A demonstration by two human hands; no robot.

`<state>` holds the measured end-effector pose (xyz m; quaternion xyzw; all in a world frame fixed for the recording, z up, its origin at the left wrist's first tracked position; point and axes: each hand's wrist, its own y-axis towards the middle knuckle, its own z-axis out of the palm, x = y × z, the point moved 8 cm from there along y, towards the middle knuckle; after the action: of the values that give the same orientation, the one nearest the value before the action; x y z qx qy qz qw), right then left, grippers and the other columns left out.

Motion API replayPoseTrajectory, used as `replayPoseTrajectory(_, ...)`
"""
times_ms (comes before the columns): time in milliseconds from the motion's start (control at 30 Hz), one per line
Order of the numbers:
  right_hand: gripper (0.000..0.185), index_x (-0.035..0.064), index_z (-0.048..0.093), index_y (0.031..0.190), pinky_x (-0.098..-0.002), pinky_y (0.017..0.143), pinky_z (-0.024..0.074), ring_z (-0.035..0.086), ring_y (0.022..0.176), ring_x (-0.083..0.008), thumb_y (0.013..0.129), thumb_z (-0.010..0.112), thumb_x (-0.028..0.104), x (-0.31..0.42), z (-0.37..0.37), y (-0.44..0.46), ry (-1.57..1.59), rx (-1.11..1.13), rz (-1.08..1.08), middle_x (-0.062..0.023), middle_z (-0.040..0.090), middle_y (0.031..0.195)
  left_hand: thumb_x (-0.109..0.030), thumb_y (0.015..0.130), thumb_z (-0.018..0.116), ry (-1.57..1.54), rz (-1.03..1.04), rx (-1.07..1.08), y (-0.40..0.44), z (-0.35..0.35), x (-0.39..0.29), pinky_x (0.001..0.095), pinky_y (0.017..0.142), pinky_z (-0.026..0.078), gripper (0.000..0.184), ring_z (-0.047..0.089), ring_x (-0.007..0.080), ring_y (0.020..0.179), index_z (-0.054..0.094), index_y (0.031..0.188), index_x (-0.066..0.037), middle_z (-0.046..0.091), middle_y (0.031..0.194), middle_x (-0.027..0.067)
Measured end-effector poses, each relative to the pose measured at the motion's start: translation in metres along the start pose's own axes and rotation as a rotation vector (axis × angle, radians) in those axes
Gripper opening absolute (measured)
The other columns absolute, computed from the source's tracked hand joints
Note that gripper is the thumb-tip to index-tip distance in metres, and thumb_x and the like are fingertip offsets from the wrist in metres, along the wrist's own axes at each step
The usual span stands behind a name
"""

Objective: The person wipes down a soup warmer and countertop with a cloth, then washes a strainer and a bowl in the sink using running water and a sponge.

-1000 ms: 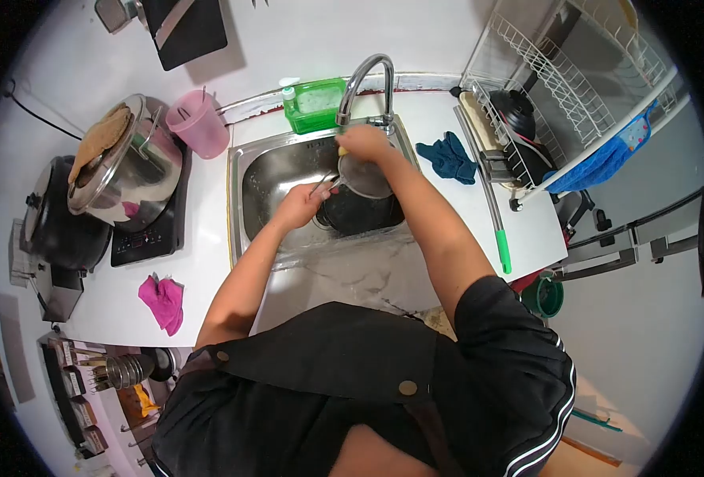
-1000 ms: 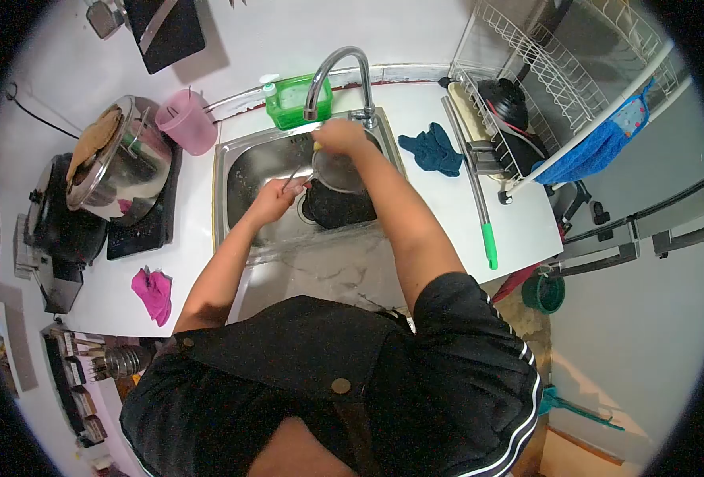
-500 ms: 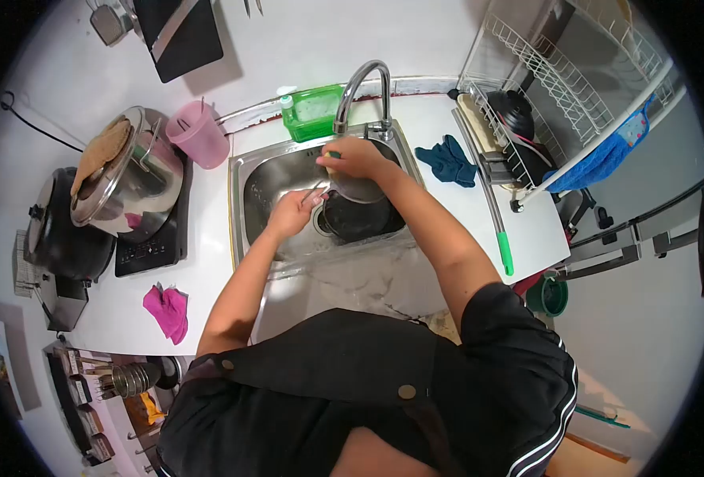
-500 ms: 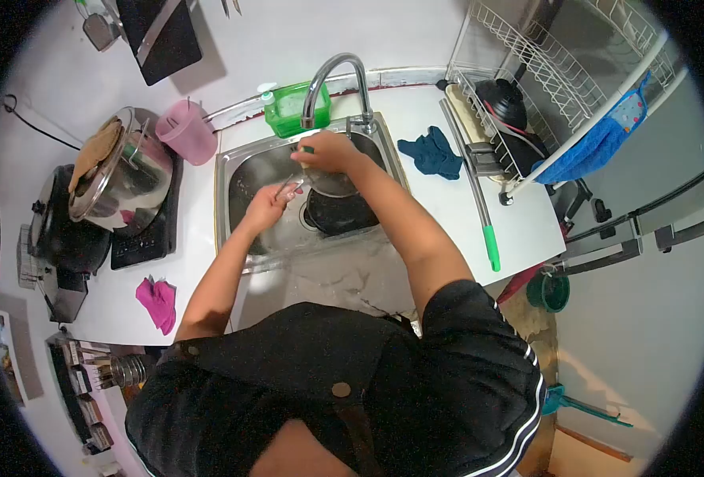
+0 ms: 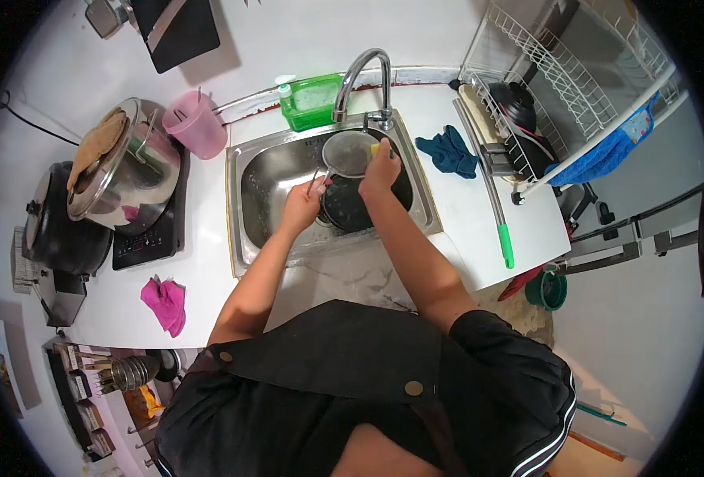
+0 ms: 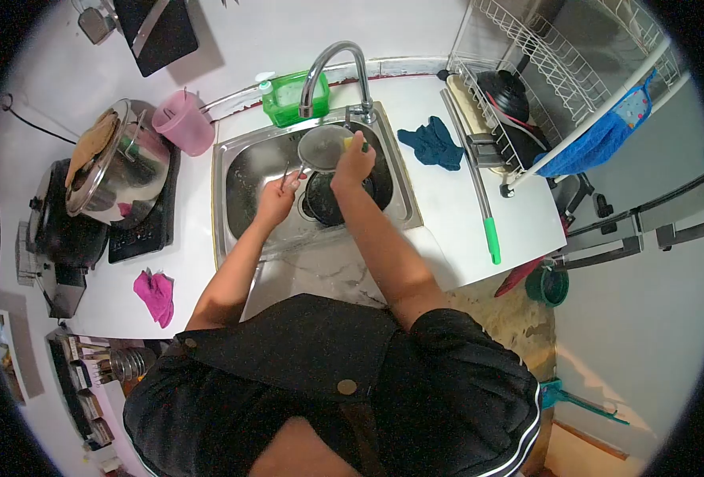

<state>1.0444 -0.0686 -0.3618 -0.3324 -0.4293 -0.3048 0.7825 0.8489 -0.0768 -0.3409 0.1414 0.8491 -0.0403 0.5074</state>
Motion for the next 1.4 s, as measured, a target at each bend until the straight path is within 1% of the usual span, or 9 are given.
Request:
replayPoseTrajectory(267, 0.041, -0.0048, 0.037, 0.108, -0.0303, 0.073, 0.0425, 0.05, 0.083, -0.0178, 0.085, 0.052, 0.025, -0.012, 0.035, -0.068, 0.017, 0.222, 0.079, -0.0132, 0.049, 0.097, -0.02, 0.085, 0.05, -0.035, 0.109, -0.274, 0.014, 0.001, -0.01, 0.0267, 0.06, 0.041, 0.025, 0.049, 0.0118, 0.06, 0.06, 0.1, -0.003, 0.058, 0.065, 0.0059)
replayPoseTrajectory(333, 0.034, -0.0018, 0.041, 0.103, -0.0305, 0.066, 0.0442, 0.05, 0.075, -0.0164, 0.085, 0.054, 0.023, -0.016, 0.049, -0.065, -0.04, 0.447, 0.02, -0.0103, 0.05, 0.092, -0.022, 0.085, 0.049, -0.04, 0.137, -0.327, 0.012, -0.009, -0.016, 0.0339, 0.06, 0.044, 0.025, 0.058, 0.0279, 0.062, 0.06, 0.099, -0.004, 0.059, 0.073, 0.0202)
replayPoseTrajectory(533, 0.024, 0.0056, 0.05, 0.092, -0.0333, 0.059, 0.0432, 0.053, 0.072, -0.0174, 0.085, 0.056, 0.027, -0.047, 0.046, -0.002, 0.171, 0.498, 0.434, -0.0062, 0.053, 0.084, -0.019, 0.085, 0.052, 0.066, 0.01, -0.143, 0.007, -0.028, -0.02, 0.03, 0.06, 0.043, 0.021, 0.056, 0.0171, 0.063, 0.063, 0.098, -0.007, 0.062, 0.074, 0.0148)
replayPoseTrajectory(633, 0.022, 0.0002, 0.048, 0.092, -0.036, 0.065, 0.0441, 0.052, 0.078, -0.0208, 0.083, 0.056, 0.018, -0.021, 0.033, 0.029, 0.053, 0.341, 0.172, -0.0103, 0.05, 0.091, -0.019, 0.085, 0.053, -0.058, -0.184, 0.011, 0.003, -0.032, -0.008, 0.0252, 0.057, 0.039, 0.024, 0.045, 0.0097, 0.057, 0.062, 0.103, -0.007, 0.056, 0.064, 0.0011)
replayPoseTrajectory(700, 0.024, 0.0015, 0.046, 0.095, -0.04, 0.074, 0.0408, 0.049, 0.082, -0.0277, 0.078, 0.059, 0.013, 0.064, 0.055, -0.032, -0.989, 0.211, -1.453, -0.0139, 0.048, 0.09, -0.019, 0.085, 0.053, -0.092, -0.197, 0.025, 0.001, -0.032, -0.013, 0.0242, 0.055, 0.037, 0.024, 0.043, 0.0082, 0.056, 0.062, 0.104, -0.006, 0.053, 0.061, -0.0011)
replayPoseTrajectory(1000, 0.015, 0.0052, 0.049, 0.081, -0.0408, 0.075, 0.0397, 0.049, 0.084, -0.032, 0.07, 0.059, 0.006, 0.052, 0.092, -0.115, -0.482, 1.126, -1.254, -0.0145, 0.049, 0.085, -0.019, 0.087, 0.051, -0.146, -0.205, 0.102, -0.004, -0.005, -0.003, 0.0223, 0.043, 0.026, 0.023, 0.031, 0.0045, 0.046, 0.061, 0.103, -0.007, 0.038, 0.054, -0.0065)
replayPoseTrajectory(1167, 0.022, 0.0029, 0.055, 0.087, -0.0379, 0.07, 0.0426, 0.052, 0.077, -0.0319, 0.069, 0.062, 0.012, 0.044, 0.111, -0.027, -0.759, 0.84, -1.187, -0.0115, 0.053, 0.08, -0.015, 0.087, 0.051, -0.241, -0.162, 0.072, -0.02, -0.008, -0.02, 0.0219, 0.046, 0.027, 0.02, 0.031, 0.0048, 0.049, 0.062, 0.1, -0.005, 0.039, 0.056, -0.0073)
replayPoseTrajectory(1233, 0.034, 0.0028, 0.055, 0.09, -0.0376, 0.068, 0.0436, 0.053, 0.074, -0.0308, 0.065, 0.067, 0.022, 0.024, 0.11, -0.009, -0.788, 1.023, -0.692, -0.012, 0.054, 0.079, -0.015, 0.087, 0.052, -0.259, -0.234, 0.092, -0.024, -0.011, -0.015, 0.0213, 0.046, 0.026, 0.02, 0.029, 0.0043, 0.049, 0.062, 0.101, -0.005, 0.038, 0.056, -0.0074)
replayPoseTrajectory(1400, 0.049, 0.007, 0.056, 0.096, -0.0323, 0.074, 0.0437, 0.055, 0.08, -0.0281, 0.059, 0.072, 0.036, 0.009, 0.085, -0.048, -1.104, 1.035, -0.844, -0.0111, 0.054, 0.082, -0.014, 0.086, 0.053, -0.213, -0.24, 0.098, -0.02, -0.005, 0.002, 0.0223, 0.048, 0.03, 0.019, 0.034, 0.0054, 0.052, 0.063, 0.099, -0.005, 0.043, 0.057, -0.0063)
